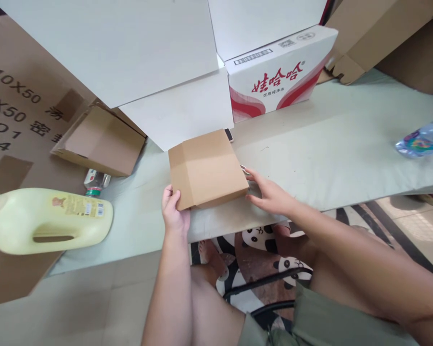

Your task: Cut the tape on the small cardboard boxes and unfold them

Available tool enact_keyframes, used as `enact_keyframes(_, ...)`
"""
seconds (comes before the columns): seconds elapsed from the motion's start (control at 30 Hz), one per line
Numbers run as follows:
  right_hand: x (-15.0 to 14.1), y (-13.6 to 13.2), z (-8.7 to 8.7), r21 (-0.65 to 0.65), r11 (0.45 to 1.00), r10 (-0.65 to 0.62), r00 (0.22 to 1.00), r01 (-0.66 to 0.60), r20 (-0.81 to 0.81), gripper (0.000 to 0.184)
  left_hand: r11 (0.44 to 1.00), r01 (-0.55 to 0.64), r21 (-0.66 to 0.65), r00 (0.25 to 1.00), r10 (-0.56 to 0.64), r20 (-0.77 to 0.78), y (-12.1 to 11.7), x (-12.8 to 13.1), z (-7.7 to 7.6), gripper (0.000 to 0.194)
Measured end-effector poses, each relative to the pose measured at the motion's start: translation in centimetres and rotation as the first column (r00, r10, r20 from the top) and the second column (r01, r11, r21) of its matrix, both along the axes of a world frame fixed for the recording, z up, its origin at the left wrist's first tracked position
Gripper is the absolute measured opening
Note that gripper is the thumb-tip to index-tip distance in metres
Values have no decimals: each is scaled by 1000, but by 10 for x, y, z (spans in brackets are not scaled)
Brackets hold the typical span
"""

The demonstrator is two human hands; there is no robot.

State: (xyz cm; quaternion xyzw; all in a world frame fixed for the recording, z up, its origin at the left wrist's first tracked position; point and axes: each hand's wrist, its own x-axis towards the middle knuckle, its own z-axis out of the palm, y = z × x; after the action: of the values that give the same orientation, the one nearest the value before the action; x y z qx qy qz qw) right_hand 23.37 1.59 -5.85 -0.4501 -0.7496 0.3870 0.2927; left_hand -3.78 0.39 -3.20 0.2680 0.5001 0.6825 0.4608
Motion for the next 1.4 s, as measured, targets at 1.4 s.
enact_keyframes(1.4, -14, 7, 3, 67, 996, -71, 996, 67, 61, 60, 994, -91, -64, 992, 86, -88, 6, -3, -1, 27)
